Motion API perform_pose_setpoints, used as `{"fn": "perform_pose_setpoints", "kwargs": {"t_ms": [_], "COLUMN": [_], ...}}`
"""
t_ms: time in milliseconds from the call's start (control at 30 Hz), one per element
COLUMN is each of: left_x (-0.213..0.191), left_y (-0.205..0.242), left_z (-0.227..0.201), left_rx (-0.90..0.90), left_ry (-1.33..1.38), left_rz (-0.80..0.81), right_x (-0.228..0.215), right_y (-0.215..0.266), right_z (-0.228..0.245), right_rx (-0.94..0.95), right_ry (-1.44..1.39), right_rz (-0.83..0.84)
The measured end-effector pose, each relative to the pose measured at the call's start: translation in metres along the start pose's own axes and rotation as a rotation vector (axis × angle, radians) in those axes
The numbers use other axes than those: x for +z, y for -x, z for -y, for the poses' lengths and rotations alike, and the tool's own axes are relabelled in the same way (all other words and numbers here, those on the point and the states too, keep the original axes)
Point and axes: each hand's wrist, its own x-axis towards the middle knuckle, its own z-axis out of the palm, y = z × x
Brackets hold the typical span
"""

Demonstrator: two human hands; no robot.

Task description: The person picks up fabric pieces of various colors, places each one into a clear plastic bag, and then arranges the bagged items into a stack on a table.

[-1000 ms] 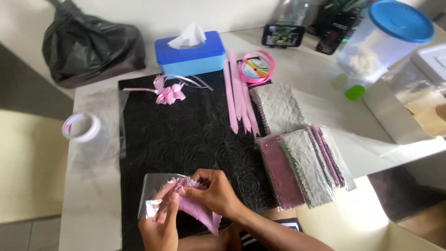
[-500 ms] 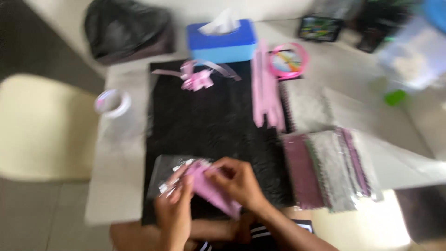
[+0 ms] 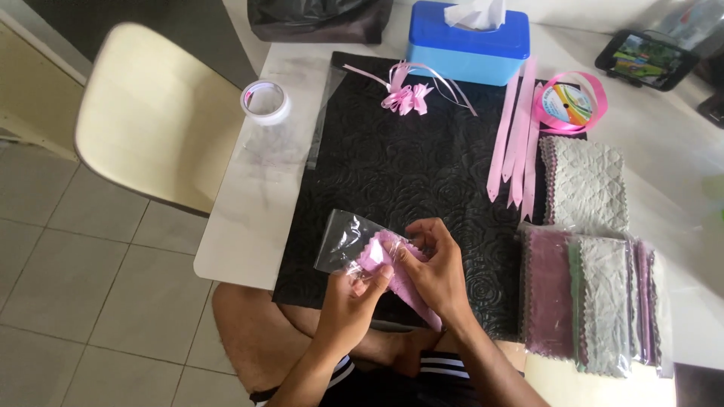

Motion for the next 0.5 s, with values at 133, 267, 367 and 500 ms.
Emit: {"fn": "perform_pose_setpoints", "kwargs": {"t_ms": [133, 267, 367, 500], "left_x": [-0.001, -0.007, -0.011, -0.004], "left_y": [-0.002, -0.004, -0.003, -0.002], "left_z": [-0.015, 0.001, 0.009, -0.006], "left_rx": [-0.141, -0.282, -0.266, -0.175], "left_ry": [0.059, 0.254, 0.337, 0.374], "left_rz": [0.059, 0.108, 0.125, 0.083], "right_x": [0.001, -0.006, -0.006, 0.0], "right_y": [-0.004, -0.007, -0.006, -0.001], "right_z": [-0.008, -0.007, -0.003, 0.001], "right_rx": [-0.071, -0.199, -0.173, -0.189], "right_ry": [-0.03, -0.033, -0.023, -0.002], "right_rz": [0.101, 0.237, 0.237, 0.133]}}
